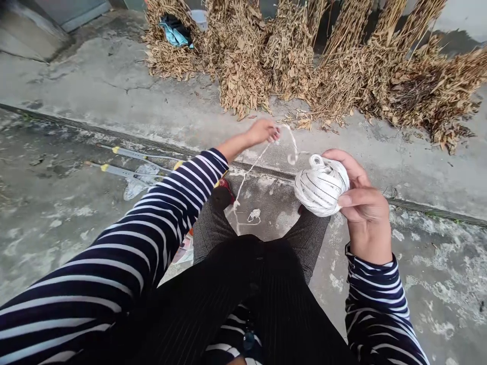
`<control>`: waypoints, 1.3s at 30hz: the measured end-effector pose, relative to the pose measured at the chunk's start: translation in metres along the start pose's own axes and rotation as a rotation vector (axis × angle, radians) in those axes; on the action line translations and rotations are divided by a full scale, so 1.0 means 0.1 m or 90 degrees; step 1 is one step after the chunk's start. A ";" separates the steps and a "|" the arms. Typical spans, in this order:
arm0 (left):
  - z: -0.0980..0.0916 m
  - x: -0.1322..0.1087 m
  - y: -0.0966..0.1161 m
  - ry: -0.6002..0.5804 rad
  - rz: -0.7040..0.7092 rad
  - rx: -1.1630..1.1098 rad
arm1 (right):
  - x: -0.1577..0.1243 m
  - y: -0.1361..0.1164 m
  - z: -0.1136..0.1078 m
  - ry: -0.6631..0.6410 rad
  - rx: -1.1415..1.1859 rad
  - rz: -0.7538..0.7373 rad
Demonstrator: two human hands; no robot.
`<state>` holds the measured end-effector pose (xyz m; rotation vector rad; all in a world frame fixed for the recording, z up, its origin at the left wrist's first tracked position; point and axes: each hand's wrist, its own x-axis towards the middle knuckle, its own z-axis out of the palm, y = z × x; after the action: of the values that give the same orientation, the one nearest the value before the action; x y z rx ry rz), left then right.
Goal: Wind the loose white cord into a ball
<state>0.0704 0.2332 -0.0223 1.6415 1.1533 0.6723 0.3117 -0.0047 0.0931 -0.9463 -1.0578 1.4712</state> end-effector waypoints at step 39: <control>0.34 -1.50 0.17 -0.006 0.184 -0.025 | 0.31 0.26 -0.04 -0.074 -0.062 0.222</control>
<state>0.0461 0.0808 -0.0054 1.7928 0.8978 0.8633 0.3039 0.0243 0.0662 -1.1709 -1.0952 1.7897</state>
